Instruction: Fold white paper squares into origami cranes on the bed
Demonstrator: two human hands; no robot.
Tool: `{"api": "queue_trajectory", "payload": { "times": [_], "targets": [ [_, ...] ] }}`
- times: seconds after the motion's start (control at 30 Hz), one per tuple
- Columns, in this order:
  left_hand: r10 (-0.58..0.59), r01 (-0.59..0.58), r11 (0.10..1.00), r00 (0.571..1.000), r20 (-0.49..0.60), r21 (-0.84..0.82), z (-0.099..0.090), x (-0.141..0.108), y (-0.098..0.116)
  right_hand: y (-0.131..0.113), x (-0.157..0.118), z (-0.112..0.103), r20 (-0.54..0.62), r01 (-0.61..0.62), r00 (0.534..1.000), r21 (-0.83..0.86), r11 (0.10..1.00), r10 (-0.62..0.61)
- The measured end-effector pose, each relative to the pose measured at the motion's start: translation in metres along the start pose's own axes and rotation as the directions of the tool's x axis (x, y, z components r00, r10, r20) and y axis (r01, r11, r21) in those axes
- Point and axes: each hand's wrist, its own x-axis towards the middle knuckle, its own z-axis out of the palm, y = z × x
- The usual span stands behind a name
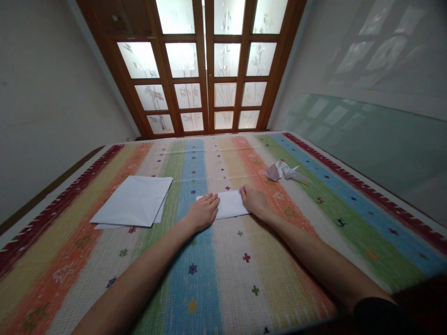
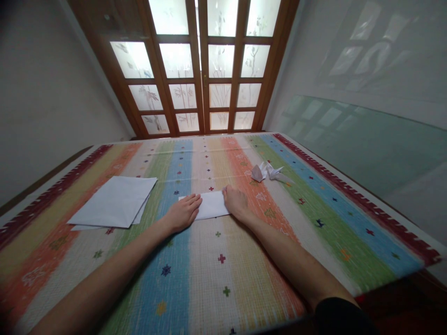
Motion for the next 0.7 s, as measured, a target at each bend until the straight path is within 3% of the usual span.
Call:
{"api": "queue_trajectory", "payload": {
  "times": [0.23, 0.33, 0.43, 0.53, 0.7],
  "targets": [
    [-0.081, 0.085, 0.996, 0.990, 0.113, -0.027, 0.001, -0.006, 0.001, -0.001, -0.004, -0.004, -0.014, 0.028, 0.999, -0.071, 0.997, -0.029],
    [-0.085, 0.089, 0.996, 0.988, 0.128, -0.020, -0.001, -0.005, 0.002, 0.001, -0.008, -0.007, -0.121, 0.106, 0.986, -0.092, 0.990, -0.117],
    [-0.093, 0.095, 0.995, 0.989, 0.115, -0.013, 0.001, -0.005, 0.002, 0.000, -0.013, -0.007, -0.234, 0.356, 0.902, -0.076, 0.931, -0.364],
    [-0.085, 0.086, 0.996, 0.992, 0.089, -0.014, 0.004, -0.005, 0.002, -0.010, -0.021, 0.000, -0.201, 0.616, 0.776, 0.037, 0.787, -0.598],
    [-0.082, 0.081, 0.997, 0.992, 0.100, 0.012, 0.006, -0.004, 0.001, -0.037, -0.029, 0.021, -0.029, 0.736, 0.667, 0.178, 0.653, -0.744]
  ]
}}
